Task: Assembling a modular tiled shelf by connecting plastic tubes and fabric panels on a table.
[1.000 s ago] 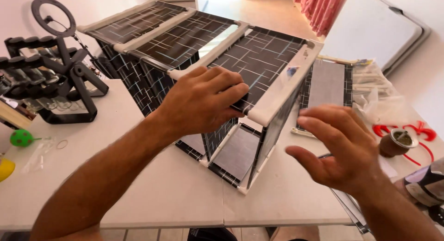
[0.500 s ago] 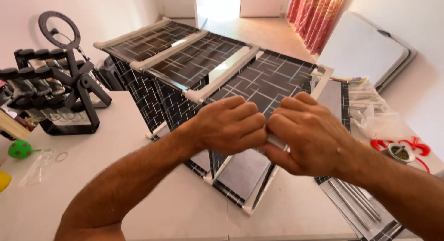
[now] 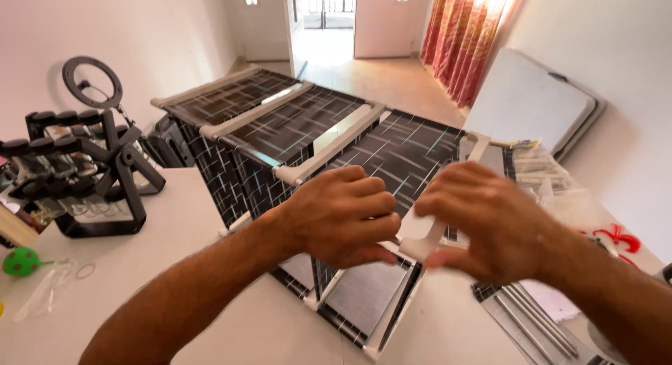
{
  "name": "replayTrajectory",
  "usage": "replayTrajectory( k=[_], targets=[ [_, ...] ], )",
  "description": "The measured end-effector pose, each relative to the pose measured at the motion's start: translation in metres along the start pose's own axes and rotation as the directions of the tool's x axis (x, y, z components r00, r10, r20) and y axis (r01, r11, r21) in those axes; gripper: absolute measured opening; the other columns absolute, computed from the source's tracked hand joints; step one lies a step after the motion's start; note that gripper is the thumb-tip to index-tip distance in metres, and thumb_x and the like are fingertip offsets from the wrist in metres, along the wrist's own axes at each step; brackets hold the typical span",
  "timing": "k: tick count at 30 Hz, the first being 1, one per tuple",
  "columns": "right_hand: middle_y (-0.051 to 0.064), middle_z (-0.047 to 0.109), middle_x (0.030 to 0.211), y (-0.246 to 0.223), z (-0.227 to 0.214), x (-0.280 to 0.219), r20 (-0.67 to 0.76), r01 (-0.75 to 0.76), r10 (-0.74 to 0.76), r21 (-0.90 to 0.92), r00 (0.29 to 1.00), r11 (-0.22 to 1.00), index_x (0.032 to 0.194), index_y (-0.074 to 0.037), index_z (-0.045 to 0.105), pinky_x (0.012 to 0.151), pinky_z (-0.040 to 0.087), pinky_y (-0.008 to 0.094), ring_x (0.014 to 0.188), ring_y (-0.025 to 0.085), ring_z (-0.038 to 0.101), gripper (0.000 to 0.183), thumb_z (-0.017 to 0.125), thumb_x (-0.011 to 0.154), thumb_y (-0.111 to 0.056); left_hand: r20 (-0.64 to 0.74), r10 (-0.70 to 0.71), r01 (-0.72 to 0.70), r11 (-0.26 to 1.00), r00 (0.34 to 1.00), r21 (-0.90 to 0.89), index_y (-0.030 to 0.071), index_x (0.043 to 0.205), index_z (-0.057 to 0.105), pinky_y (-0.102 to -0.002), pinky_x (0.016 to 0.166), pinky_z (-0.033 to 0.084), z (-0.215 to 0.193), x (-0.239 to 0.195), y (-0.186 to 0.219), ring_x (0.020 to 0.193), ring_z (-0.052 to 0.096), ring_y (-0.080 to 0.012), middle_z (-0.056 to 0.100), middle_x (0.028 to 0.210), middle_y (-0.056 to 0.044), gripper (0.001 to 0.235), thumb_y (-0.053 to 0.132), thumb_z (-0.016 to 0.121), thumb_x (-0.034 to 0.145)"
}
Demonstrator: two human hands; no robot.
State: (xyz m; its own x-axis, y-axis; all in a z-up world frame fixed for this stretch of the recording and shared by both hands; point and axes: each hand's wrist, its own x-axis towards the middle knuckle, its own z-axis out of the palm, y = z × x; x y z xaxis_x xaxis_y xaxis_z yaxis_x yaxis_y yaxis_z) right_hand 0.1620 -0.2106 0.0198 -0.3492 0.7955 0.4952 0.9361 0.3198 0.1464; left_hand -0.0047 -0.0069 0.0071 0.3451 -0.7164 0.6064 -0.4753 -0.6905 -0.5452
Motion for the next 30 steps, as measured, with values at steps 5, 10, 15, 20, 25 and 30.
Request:
replayTrajectory(
  k=[5,10,15,20,25,30],
  targets=[
    [0.011,0.071,0.103,0.081,-0.015,-0.018,-0.102,-0.504,0.497,-0.045,0.861,0.863,0.109,-0.009,0.068,0.078,0.054,0.042,0.087,0.026,0.067,0.014,0.064,0.099,-0.017,0.125,-0.343,0.364,0.9,0.931,-0.242,0.015,0.092,0.063,-0.028,0.046,0.048,0.011,0.032,-0.044,0.066,0.058,-0.0136,0.065,0.083,-0.002,0.016,0.024,0.057,0.102],
    [0.021,0.075,0.1,0.136,0.016,-0.022,0.001,-0.795,0.805,0.159,0.593,0.586,0.12,-0.007,0.068,0.093,0.05,0.06,0.106,0.046,0.069,0.043,0.061,0.101,-0.045,0.5,-0.557,0.625,0.78,0.664,0.039,0.015,0.096,0.07,-0.055,0.079,0.056,0.104,0.073,-0.121,0.088,0.073,-0.0381,0.072,0.09,-0.01,0.031,0.037,0.049,0.098],
    [0.014,0.073,0.071,0.14,0.017,-0.019,0.117,-0.826,0.837,0.282,0.535,0.489,0.101,-0.009,0.079,0.074,0.055,0.044,0.073,0.028,0.073,0.031,0.063,0.097,-0.036,0.785,-0.448,0.707,0.707,0.428,0.018,0.018,0.109,0.074,-0.058,0.099,0.051,0.151,0.1,-0.128,0.114,0.07,-0.0355,0.075,0.11,-0.013,0.04,0.039,0.043,0.096],
    [0.014,0.068,0.062,0.15,0.001,-0.032,0.212,-0.832,0.82,0.312,0.532,0.459,0.1,-0.006,0.082,0.067,0.054,0.041,0.065,0.025,0.069,0.032,0.068,0.09,-0.033,0.828,-0.372,0.821,0.545,0.42,-0.171,0.012,0.108,0.074,-0.06,0.1,0.048,0.137,0.117,-0.118,0.118,0.066,-0.0451,0.072,0.113,-0.025,0.042,0.039,0.043,0.1],
    [0.022,0.073,0.071,0.145,-0.013,-0.024,0.336,-0.809,0.747,0.089,0.573,0.581,0.095,-0.006,0.083,0.074,0.057,0.047,0.075,0.038,0.073,0.038,0.058,0.093,-0.034,0.858,-0.317,0.83,0.521,0.404,-0.198,0.01,0.1,0.073,-0.056,0.1,0.049,0.135,0.125,-0.117,0.115,0.067,-0.0445,0.073,0.107,-0.025,0.038,0.036,0.045,0.1],
    [0.021,0.072,0.069,0.164,-0.008,-0.035,0.354,-0.796,0.732,0.064,0.582,0.602,0.085,-0.007,0.083,0.072,0.056,0.048,0.073,0.038,0.073,0.036,0.061,0.091,-0.036,0.861,-0.298,0.829,0.515,0.412,-0.219,0.011,0.097,0.074,-0.053,0.097,0.051,0.143,0.122,-0.12,0.108,0.07,-0.0413,0.073,0.102,-0.024,0.037,0.035,0.046,0.101]
  ],
)
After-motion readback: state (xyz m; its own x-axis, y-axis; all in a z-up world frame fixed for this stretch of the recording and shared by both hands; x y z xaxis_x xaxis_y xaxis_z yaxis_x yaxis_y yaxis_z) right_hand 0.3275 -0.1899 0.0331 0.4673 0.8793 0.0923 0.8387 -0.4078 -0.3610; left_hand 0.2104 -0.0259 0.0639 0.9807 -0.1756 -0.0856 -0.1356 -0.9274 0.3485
